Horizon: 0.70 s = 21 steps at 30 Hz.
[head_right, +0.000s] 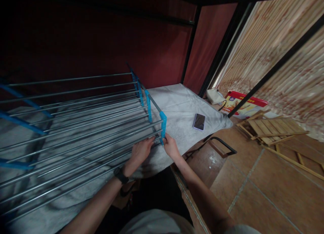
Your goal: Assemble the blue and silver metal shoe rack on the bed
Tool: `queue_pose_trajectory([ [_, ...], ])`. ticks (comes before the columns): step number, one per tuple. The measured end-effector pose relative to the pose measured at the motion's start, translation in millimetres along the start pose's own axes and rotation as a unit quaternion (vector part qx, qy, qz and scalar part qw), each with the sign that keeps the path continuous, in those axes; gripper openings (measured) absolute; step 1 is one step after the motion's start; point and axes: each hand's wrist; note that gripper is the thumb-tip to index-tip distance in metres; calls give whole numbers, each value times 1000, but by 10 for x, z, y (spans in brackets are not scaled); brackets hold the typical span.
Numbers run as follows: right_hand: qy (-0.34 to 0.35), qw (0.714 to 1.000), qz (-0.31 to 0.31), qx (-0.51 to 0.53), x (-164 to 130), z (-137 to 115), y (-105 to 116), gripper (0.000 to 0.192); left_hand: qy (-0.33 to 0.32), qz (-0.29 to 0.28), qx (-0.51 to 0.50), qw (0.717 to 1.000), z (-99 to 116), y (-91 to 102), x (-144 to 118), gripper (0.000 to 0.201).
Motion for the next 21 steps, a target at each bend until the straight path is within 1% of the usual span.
queue_pose_trajectory([
  [6,-1,1000,-11,28,1,4,-8,21,2,-8,-9,1000,5,25,-36,36],
  [12,1,1000,-14,17,-7,-11,-17,22,-12,-6,-2,1000,1,44,-43,37],
  [21,1,1000,-22,23,4,45,-33,22,-22,-27,-12,999,-47,17,-70,42],
])
Point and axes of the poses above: each hand's wrist, its own x-axis towards the middle knuckle, its own y-axis out of the back of the hand, z = x × y, and after that the axes turned 8 degrees about -y, right-handed
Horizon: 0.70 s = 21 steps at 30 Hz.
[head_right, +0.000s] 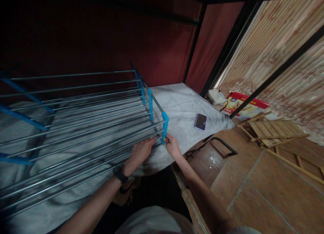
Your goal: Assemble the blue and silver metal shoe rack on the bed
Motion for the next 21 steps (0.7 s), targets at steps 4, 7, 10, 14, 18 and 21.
queue_pose_trajectory([
  [4,0,1000,-2,-1,-2,18,-2,23,-5,-8,9,1000,4,7,-1,51],
  [7,-4,1000,2,5,-3,34,-10,24,-21,-16,7,1000,-13,7,1,58],
  [10,-12,1000,7,5,1,44,-17,25,-45,-8,5,999,-46,-10,5,61],
  [14,-6,1000,12,11,-4,24,-20,25,-53,-15,2,998,-72,-38,1,60],
  [18,-2,1000,13,-5,-23,-6,-17,23,-47,-13,-1,999,-69,-41,-7,59],
  [21,-1,1000,15,-12,-32,-2,-17,22,-52,-14,-2,999,-68,-35,1,58],
])
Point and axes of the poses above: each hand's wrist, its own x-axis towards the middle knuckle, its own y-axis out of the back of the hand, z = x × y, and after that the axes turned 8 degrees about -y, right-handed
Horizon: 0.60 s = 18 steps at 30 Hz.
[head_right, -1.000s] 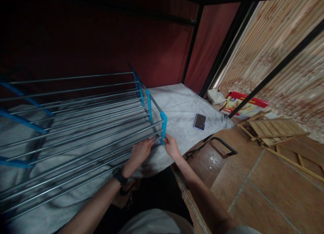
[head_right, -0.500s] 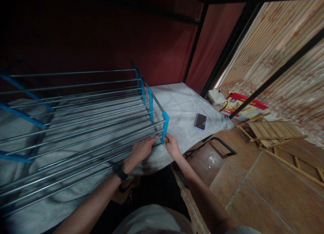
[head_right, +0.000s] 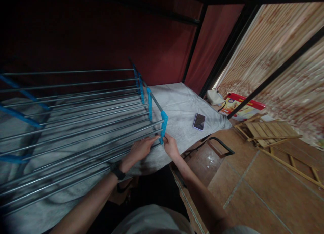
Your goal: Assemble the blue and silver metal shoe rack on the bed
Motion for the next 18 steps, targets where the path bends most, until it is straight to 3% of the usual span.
queue_pose_trajectory([
  [10,17,999,-13,32,4,55,1,25,-3,-4,-36,999,-41,13,13,47],
  [18,0,999,-7,51,-70,197,-163,32,0,-17,-36,999,-40,65,26,49],
])
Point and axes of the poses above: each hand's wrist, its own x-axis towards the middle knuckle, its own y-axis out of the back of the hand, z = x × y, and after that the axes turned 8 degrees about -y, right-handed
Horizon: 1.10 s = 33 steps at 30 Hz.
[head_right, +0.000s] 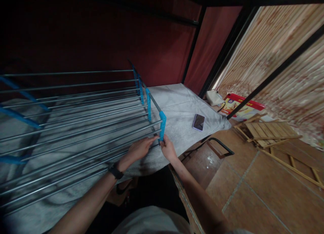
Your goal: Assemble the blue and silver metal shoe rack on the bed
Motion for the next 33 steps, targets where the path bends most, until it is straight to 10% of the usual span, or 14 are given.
queue_pose_trajectory([
  [33,14,980,-12,-199,-6,-147,109,15,-24,-6,-121,992,-125,-67,75,54],
])
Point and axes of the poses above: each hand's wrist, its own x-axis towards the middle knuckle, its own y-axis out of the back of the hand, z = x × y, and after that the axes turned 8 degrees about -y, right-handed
